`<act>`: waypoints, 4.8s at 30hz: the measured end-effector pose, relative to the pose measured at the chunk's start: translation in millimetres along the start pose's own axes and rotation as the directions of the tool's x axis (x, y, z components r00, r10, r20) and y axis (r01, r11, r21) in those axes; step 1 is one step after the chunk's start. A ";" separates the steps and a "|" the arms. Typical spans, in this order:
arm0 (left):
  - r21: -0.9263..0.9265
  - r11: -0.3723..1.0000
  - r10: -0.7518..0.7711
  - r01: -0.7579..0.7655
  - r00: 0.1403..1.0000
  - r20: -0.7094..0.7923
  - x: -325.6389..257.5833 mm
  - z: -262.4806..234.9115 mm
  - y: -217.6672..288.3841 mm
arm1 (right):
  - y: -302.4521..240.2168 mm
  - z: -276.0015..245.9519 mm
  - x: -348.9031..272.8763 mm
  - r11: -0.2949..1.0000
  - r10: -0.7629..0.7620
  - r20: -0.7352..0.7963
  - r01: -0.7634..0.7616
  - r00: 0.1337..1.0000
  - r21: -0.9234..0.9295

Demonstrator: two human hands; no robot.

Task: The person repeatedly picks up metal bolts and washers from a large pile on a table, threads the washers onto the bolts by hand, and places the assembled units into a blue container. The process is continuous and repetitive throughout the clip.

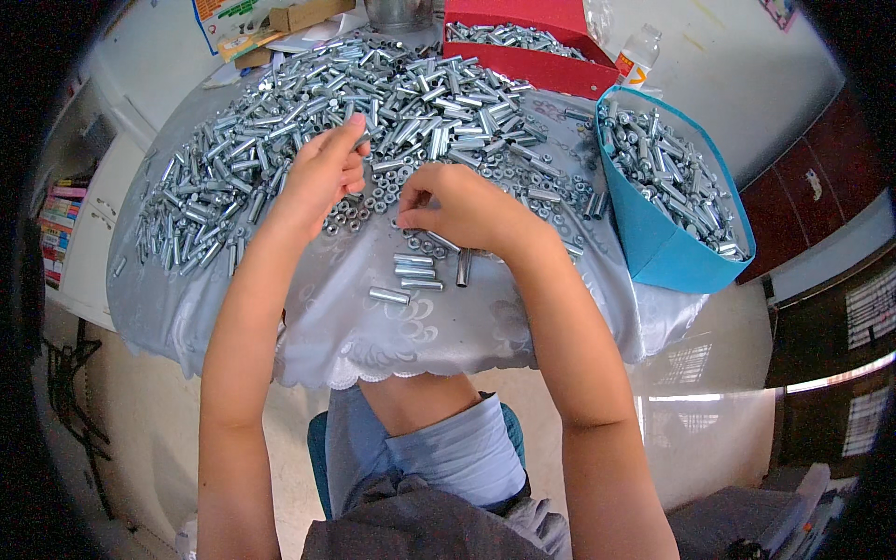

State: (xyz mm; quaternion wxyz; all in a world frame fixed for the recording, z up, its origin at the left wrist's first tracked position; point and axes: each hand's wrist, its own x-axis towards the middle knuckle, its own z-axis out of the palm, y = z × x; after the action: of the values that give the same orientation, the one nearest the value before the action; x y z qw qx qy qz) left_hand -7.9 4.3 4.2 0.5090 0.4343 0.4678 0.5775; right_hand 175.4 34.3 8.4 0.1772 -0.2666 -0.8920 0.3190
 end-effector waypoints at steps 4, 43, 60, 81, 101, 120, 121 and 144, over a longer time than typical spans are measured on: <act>0.007 1.000 -0.011 0.011 1.000 -0.001 -1.7 0.2 1.6 | -2.0 -3.6 -0.8 0.998 -0.055 0.003 0.055 0.998 -0.004; 0.052 0.998 -0.040 0.035 0.994 0.100 -12.0 10.4 6.5 | -10.8 -3.5 6.0 0.729 0.145 -0.278 0.087 0.950 0.679; -0.019 1.000 -0.001 0.005 0.973 0.229 -13.0 9.1 6.8 | -12.5 -8.8 2.8 0.768 0.206 -0.281 0.023 0.937 0.640; 0.011 1.000 -0.018 0.016 0.959 0.283 -15.7 14.1 6.6 | -5.0 0.4 8.0 0.917 0.068 -0.497 0.143 0.865 0.374; -0.279 0.937 -0.165 0.209 0.971 0.172 -7.0 1.6 12.3 | 26.9 7.9 8.7 0.905 -0.206 -0.447 -0.004 0.871 -0.424; -0.106 0.983 -0.141 0.153 0.984 0.113 -8.0 4.9 8.6 | 28.2 8.1 11.8 0.984 -0.034 -0.431 -0.045 0.902 -0.171; -0.101 0.983 -0.142 0.153 0.984 0.110 -7.7 4.5 8.4 | 25.8 7.1 11.9 0.992 -0.005 -0.446 -0.052 0.895 -0.115; -0.001 0.982 -0.187 0.190 0.971 0.151 -7.5 5.2 4.9 | -5.8 -11.7 4.9 0.792 0.259 -0.292 -0.030 0.921 0.609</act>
State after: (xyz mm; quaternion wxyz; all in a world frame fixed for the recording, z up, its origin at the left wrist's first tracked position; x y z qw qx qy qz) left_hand -2.9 -2.9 9.8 0.5986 0.4260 0.4629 0.4959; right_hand 175.2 38.9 21.6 0.3868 -0.3202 -0.6754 0.5402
